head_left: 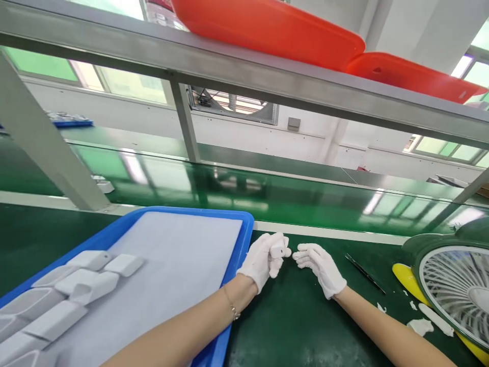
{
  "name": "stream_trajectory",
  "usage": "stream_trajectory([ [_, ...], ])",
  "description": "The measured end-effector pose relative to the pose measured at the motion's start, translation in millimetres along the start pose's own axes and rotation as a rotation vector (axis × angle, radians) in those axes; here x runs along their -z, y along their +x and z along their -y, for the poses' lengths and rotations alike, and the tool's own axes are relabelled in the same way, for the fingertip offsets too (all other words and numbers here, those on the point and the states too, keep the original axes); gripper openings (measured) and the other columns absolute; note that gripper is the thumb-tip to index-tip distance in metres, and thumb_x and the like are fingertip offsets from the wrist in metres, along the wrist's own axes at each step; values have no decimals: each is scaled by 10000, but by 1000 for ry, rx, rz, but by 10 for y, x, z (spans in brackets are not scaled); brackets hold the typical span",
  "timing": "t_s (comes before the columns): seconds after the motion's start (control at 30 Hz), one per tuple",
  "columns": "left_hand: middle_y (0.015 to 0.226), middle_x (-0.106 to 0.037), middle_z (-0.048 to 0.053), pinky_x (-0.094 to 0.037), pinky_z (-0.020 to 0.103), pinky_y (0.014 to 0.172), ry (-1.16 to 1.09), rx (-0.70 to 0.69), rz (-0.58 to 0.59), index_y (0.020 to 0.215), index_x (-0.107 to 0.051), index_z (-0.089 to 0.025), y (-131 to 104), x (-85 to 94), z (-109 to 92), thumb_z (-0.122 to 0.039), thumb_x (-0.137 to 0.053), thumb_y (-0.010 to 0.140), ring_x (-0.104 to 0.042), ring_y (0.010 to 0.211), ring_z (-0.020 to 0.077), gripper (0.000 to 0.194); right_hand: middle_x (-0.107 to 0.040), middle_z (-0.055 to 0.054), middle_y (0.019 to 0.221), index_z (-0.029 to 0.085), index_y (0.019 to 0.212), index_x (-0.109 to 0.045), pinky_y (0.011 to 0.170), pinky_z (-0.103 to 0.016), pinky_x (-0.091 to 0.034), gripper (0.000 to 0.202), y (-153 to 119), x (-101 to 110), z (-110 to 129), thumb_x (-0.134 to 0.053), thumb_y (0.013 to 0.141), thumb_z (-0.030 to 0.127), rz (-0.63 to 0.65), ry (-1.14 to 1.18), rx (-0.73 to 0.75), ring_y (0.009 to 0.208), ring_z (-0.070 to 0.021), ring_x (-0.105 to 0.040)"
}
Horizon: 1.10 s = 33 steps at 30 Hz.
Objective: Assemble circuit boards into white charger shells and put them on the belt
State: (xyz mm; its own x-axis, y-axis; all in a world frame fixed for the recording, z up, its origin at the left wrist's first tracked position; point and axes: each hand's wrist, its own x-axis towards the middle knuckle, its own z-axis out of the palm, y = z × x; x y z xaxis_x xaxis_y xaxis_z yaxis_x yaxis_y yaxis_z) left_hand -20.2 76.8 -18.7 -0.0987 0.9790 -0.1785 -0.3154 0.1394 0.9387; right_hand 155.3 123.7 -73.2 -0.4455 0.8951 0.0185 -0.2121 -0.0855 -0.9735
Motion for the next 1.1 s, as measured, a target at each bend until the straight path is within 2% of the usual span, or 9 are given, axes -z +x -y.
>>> stream_trajectory([
  [0.17, 622, -581, -21, -279, 165, 311, 112, -81, 35, 828, -468, -182, -97, -73, -7, -488, -543, 813, -414, 342, 53, 316, -731, -104, 874, 133, 1003, -656, 732, -332, -492, 375, -19, 11, -9, -659, 830, 467, 23, 16, -9, 770, -187, -667],
  [0.23, 610, -550, -62, -341, 180, 349, 205, -149, 84, 922, -456, -206, -174, -122, 11, -411, -625, 773, -485, 412, 90, 305, -724, -87, 862, 138, 1011, -650, 737, -324, -491, 370, 10, 24, -7, -652, 831, 461, 17, 45, -11, 761, -178, -661],
  [0.37, 760, -637, -44, -504, 277, 635, 437, -255, 211, 1065, -458, -232, -270, -159, 89, -161, -655, 688, -641, 678, 157, 432, -715, -101, 938, 155, 1076, -627, 792, -345, -484, 480, 79, 52, 41, -517, 865, 572, 26, 108, -25, 843, -198, -660],
  [0.43, 924, -676, 1, -496, 339, 785, 562, -274, 233, 1092, -457, -237, -266, -139, 118, -115, -634, 670, -670, 839, 202, 473, -705, -118, 1016, 171, 1133, -609, 779, -343, -480, 524, 69, 34, 95, -498, 854, 600, 63, 114, -31, 898, -215, -652],
  [0.53, 916, -686, 45, -475, 398, 768, 738, -250, 220, 1148, -433, -209, -231, -93, 139, -126, -635, 670, -670, 826, 267, 525, -693, -102, 1064, 196, 1138, -619, 722, -311, -465, 469, 3, -41, 173, -665, 770, 485, 155, 74, -31, 925, -220, -637],
  [0.63, 834, -694, 38, -473, 387, 723, 845, -216, 220, 1218, -383, -193, -211, -69, 151, -142, -638, 678, -670, 761, 273, 600, -701, -63, 935, 186, 1038, -660, 704, -316, -456, 407, -47, -108, 186, -777, 682, 347, 220, 0, -22, 826, -200, -630],
  [0.73, 871, -715, 36, -479, 361, 755, 884, -204, 230, 1245, -346, -208, -213, -66, 163, -155, -628, 695, -680, 808, 258, 621, -680, -29, 868, 183, 965, -662, 741, -334, -452, 339, -38, -117, 126, -790, 663, 269, 212, -53, 5, 774, -173, -610],
  [0.87, 979, -721, 60, -483, 359, 812, 895, -204, 239, 1233, -334, -226, -219, -64, 183, -181, -618, 715, -680, 896, 252, 593, -667, -24, 903, 187, 943, -641, 818, -349, -439, 321, -16, -98, 73, -774, 654, 228, 199, -47, 28, 843, -174, -604],
  [1.1, 1084, -695, 56, -492, 378, 893, 789, -204, 282, 1255, -304, -250, -201, -18, 227, -191, -611, 742, -672, 982, 234, 601, -659, -26, 851, 177, 1012, -625, 767, -349, -465, 346, -90, -187, 185, -702, 693, 284, 312, 33, -38, 807, -182, -615],
])
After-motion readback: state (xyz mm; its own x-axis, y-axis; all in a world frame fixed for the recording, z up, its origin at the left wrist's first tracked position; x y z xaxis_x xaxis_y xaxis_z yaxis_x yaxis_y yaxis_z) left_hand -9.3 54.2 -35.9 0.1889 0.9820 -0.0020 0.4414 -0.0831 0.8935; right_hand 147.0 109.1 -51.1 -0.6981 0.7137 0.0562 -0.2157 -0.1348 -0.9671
